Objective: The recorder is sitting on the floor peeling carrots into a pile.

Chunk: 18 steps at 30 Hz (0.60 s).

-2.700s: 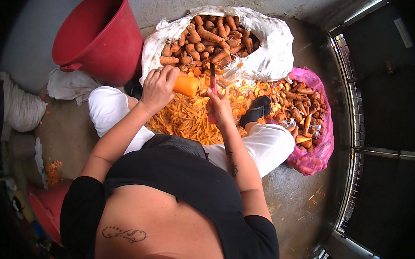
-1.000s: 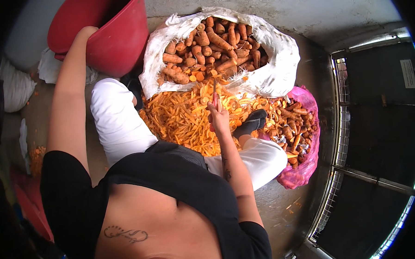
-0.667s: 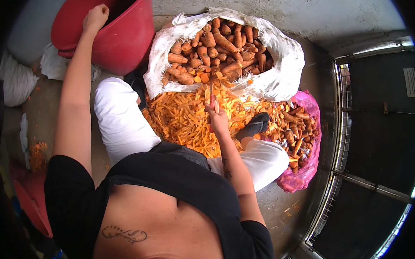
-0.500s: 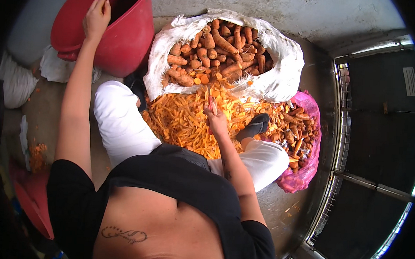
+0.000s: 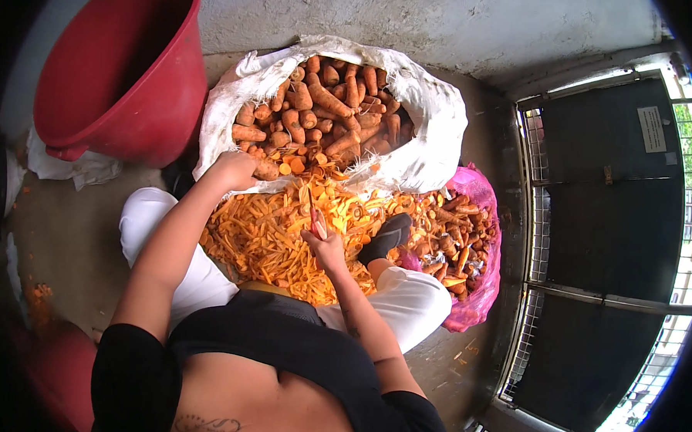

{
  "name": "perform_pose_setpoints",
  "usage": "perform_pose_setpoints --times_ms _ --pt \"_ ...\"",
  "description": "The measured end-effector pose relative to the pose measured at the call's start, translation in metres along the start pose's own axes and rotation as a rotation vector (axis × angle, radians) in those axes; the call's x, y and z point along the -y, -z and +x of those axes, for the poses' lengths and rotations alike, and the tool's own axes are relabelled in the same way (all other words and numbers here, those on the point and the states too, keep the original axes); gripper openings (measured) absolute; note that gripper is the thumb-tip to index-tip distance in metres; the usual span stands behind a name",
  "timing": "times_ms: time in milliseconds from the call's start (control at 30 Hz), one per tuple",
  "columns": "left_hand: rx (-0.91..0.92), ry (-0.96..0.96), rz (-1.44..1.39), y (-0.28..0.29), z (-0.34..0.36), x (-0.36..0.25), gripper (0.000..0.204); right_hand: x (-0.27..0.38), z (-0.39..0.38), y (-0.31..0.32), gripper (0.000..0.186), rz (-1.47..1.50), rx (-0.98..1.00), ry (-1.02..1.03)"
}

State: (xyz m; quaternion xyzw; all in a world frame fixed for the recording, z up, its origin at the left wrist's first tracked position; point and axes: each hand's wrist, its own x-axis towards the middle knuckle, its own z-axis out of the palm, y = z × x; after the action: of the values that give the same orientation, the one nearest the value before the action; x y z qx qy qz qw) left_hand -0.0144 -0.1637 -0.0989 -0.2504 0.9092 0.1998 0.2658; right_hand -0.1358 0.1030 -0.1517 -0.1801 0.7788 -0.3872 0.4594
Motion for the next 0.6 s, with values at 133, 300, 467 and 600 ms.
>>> perform_pose_setpoints --times_ms 133,300,467,600 --pt "-0.356 -0.121 -0.228 0.000 0.014 0.001 0.030 -0.001 0.008 -0.002 0.026 0.038 0.003 -0.015" --pt "-0.120 -0.119 -0.142 -0.008 0.022 0.009 0.035 -0.004 0.049 -0.003 0.025 0.013 -0.170 -0.036" --pt "-0.042 -0.084 -0.144 -0.007 0.028 0.023 0.041 0.014 0.130 0.003 0.029 -0.174 -0.359 0.042" --pt "-0.054 -0.046 -0.192 0.008 0.031 0.015 0.041 0.044 0.211 0.014 0.042 -0.483 -0.483 0.197"
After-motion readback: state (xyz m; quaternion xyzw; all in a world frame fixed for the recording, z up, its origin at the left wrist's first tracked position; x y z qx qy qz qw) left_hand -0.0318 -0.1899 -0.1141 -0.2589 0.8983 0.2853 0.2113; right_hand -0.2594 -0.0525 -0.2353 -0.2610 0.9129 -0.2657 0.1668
